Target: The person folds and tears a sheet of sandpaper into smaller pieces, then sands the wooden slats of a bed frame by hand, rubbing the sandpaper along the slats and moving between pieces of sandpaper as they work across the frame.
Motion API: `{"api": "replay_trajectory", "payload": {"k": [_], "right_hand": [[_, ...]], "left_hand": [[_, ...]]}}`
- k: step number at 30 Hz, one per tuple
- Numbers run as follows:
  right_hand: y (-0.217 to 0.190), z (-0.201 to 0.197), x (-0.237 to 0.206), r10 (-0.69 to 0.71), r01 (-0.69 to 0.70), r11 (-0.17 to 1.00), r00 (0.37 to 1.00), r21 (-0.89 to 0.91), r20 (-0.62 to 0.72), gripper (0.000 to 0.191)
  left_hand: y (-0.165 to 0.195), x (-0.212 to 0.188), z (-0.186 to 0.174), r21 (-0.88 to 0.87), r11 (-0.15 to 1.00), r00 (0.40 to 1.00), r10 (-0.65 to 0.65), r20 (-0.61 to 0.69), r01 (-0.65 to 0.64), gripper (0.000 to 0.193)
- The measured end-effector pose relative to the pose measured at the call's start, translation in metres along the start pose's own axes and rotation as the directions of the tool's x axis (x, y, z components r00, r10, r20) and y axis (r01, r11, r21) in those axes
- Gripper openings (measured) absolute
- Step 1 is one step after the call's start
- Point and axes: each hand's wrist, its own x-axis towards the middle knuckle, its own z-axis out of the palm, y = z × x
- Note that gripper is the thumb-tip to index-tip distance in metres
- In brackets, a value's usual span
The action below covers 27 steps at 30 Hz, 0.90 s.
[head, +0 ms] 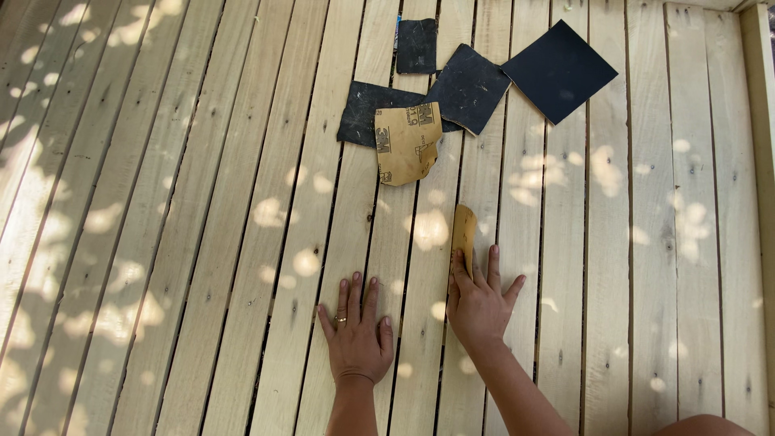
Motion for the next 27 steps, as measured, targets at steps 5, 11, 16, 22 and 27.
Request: {"api": "replay_trajectory", "payload": {"k": [5, 11, 16, 22, 27], "right_hand": [[-0.007, -0.011, -0.043, -0.031, 0.033, 0.998, 0.999, 0.044, -0.029, 0.047], [-0.001, -0.002, -0.003, 0.039, -0.036, 0.999, 0.997, -0.035, 0.069, 0.046], [-0.002, -0.013, -0.038, 0.014, -0.011, 0.999, 0.996, -0.034, 0.089, 0.052], [0.002, -0.006, -0.01, 0.049, -0.038, 0.997, 0.985, -0.068, 0.167, 0.053], [0.001, -0.004, -0.015, -0.001, 0.005, 0.998, 0.998, -0.068, 0.055, 0.049]], "left_hand": [[0.001, 0.005, -0.005, -0.012, 1.0, 1.0, -0.012, -0.015, 0.011, 0.068], [0.001, 0.002, -0.003, -0.025, 1.0, 1.0, -0.013, 0.023, 0.013, 0.068], [0.003, 0.006, -0.008, -0.026, 1.0, 0.997, 0.004, -0.078, -0.006, 0.069], [0.002, 0.007, -0.005, -0.027, 1.0, 0.998, 0.011, -0.058, -0.013, 0.069], [0.002, 0.006, -0.003, -0.022, 1.0, 0.998, 0.011, -0.066, -0.012, 0.067]]}}
